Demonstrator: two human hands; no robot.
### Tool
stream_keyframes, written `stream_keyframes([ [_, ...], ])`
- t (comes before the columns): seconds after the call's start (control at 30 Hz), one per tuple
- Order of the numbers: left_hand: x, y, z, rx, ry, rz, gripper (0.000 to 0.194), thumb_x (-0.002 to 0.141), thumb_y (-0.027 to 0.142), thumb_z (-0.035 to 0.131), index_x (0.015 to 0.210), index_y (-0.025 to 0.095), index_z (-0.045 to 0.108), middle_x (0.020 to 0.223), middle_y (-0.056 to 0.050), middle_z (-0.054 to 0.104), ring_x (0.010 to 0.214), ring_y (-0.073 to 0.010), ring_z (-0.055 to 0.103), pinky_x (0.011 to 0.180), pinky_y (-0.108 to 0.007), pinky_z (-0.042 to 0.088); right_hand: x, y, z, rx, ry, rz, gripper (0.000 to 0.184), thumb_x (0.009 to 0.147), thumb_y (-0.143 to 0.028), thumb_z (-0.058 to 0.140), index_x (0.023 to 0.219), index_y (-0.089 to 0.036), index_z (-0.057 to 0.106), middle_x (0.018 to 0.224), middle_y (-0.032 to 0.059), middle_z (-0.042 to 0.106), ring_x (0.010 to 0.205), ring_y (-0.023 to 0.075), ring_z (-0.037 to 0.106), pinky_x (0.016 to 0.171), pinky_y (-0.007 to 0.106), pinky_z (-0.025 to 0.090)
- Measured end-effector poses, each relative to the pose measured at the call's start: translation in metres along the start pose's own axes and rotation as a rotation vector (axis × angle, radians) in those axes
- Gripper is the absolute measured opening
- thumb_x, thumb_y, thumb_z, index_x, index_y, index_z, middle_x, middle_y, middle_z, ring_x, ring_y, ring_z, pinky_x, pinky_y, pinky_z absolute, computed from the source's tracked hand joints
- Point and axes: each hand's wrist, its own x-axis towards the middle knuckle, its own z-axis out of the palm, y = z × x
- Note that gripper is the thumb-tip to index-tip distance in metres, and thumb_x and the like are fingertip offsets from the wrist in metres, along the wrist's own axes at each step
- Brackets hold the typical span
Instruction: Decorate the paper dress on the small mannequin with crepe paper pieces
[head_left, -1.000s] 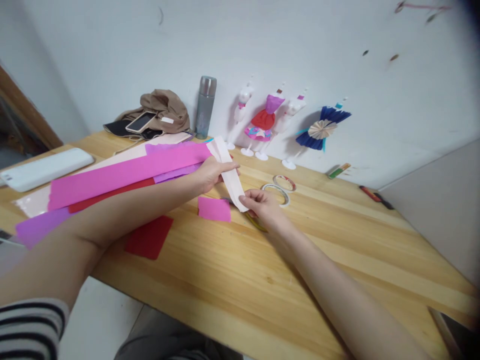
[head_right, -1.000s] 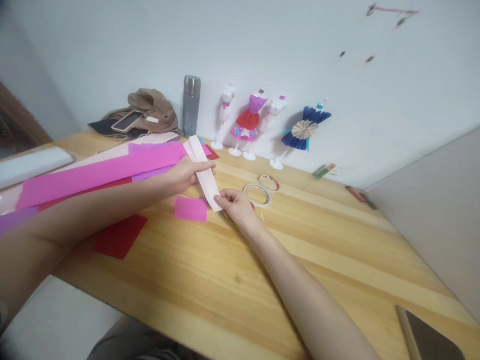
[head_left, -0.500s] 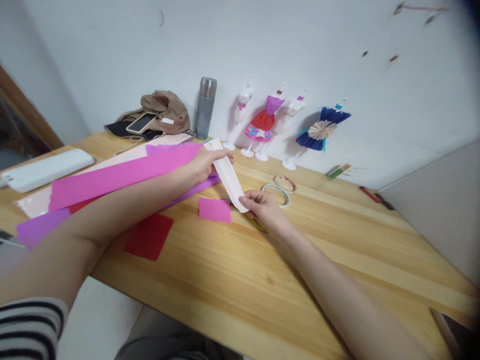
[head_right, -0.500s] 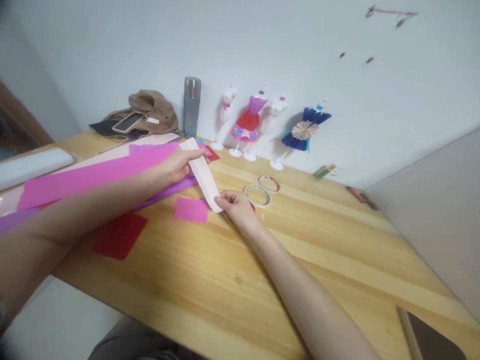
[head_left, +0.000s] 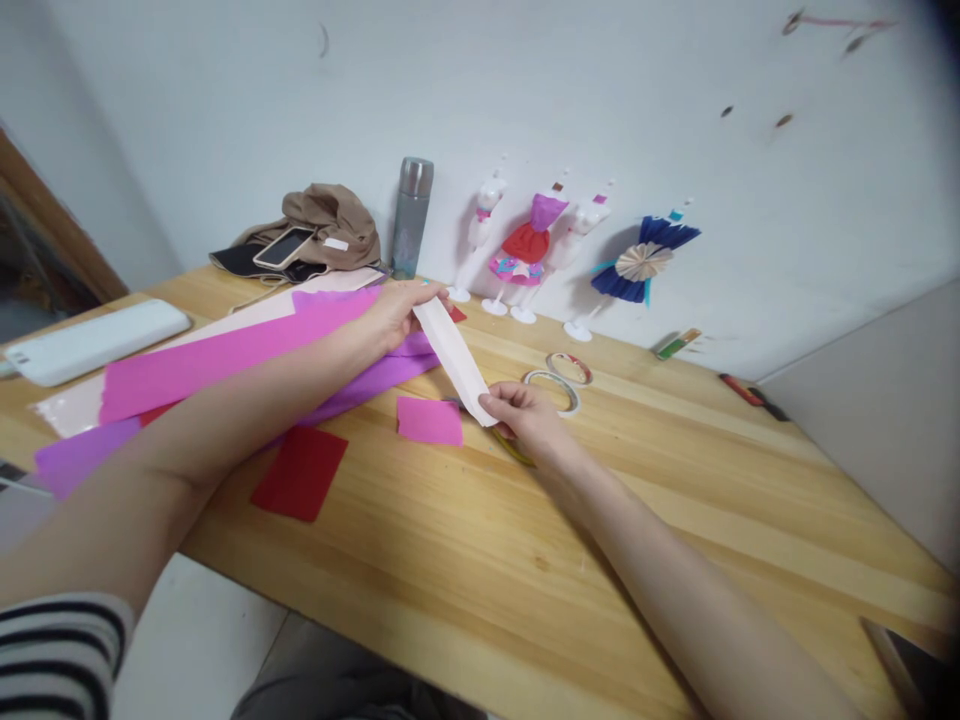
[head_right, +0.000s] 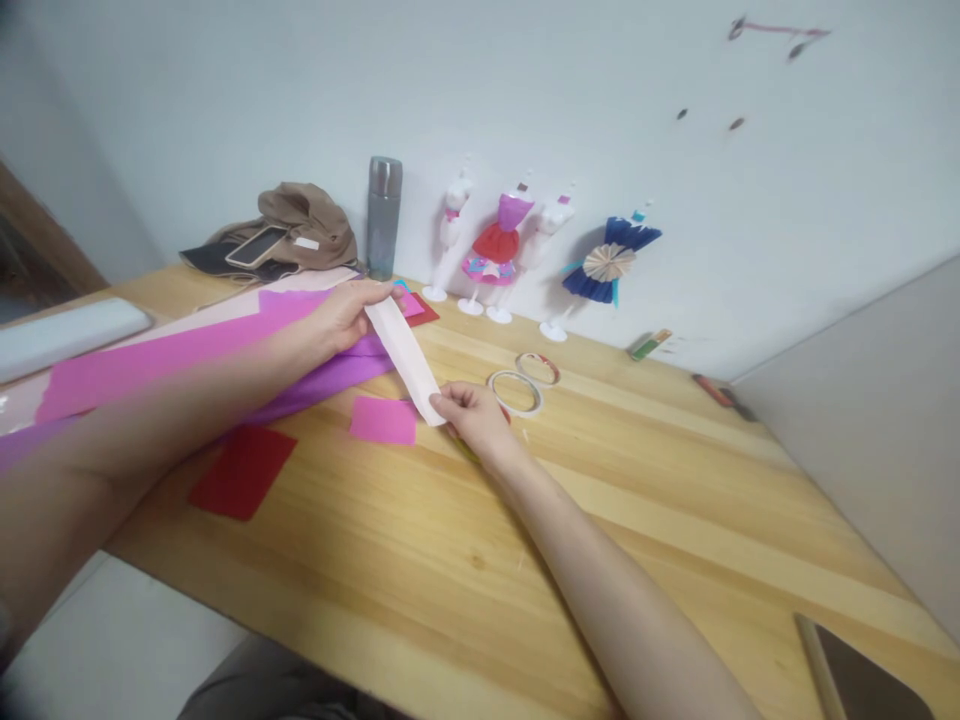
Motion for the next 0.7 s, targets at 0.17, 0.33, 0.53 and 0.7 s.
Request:
stream_keyframes([
  [0.17, 0.0047, -0.0018, -0.0035, 0.01, 0.015, -0.009, 0.017, 0.089, 0.014, 0.06, 0.075, 0.016, 0.068, 0.069, -0.003, 0.07, 0.08, -0.0178, 0.066, 0.089, -0.034, 0.051, -0.0003, 0.0, 0.0, 0.0, 0.0, 0.0, 0.039, 0.067, -0.055, 0.072, 0.068, -0.018, 0.063, 0.046, -0.0058, 0.044, 0.043, 0.007, 0.028, 0.046, 0.026, 0.014],
  [0.33, 0.0039, -0.0015, -0.0018, 0.039, 0.047, 0.001, 0.02, 0.087, 0.009, 0.061, 0.07, 0.017, 0.067, 0.067, -0.001, 0.069, 0.076, -0.0152, 0.064, 0.087, -0.031, 0.051, -0.0004, 0.0, 0.0001, 0.01, -0.012, 0.008, 0.038, 0.067, -0.055, 0.073, 0.068, -0.018, 0.064, 0.045, -0.0063, 0.043, 0.042, 0.0068, 0.028, 0.045, 0.026, 0.013],
  [0.53, 0.002, -0.0008, -0.0001, 0.032, 0.065, -0.004, 0.023, 0.084, 0.008, 0.062, 0.064, 0.017, 0.067, 0.066, -0.001, 0.068, 0.071, -0.0142, 0.063, 0.084, -0.029, 0.052, -0.0011, -0.0018, 0.0001, 0.016, -0.002, 0.003, 0.037, 0.066, -0.053, 0.073, 0.069, -0.017, 0.065, 0.047, -0.0056, 0.046, 0.043, 0.007, 0.03, 0.046, 0.025, 0.014],
  [0.7, 0.0018, -0.0001, -0.0012, 0.019, 0.091, 0.003, 0.024, 0.086, 0.008, 0.061, 0.064, 0.016, 0.066, 0.066, -0.001, 0.068, 0.069, -0.013, 0.062, 0.084, -0.028, 0.051, 0.0002, -0.0019, 0.001, 0.012, 0.017, 0.011, 0.038, 0.064, -0.054, 0.073, 0.071, -0.017, 0.067, 0.047, -0.0054, 0.047, 0.043, 0.0068, 0.03, 0.045, 0.025, 0.015],
])
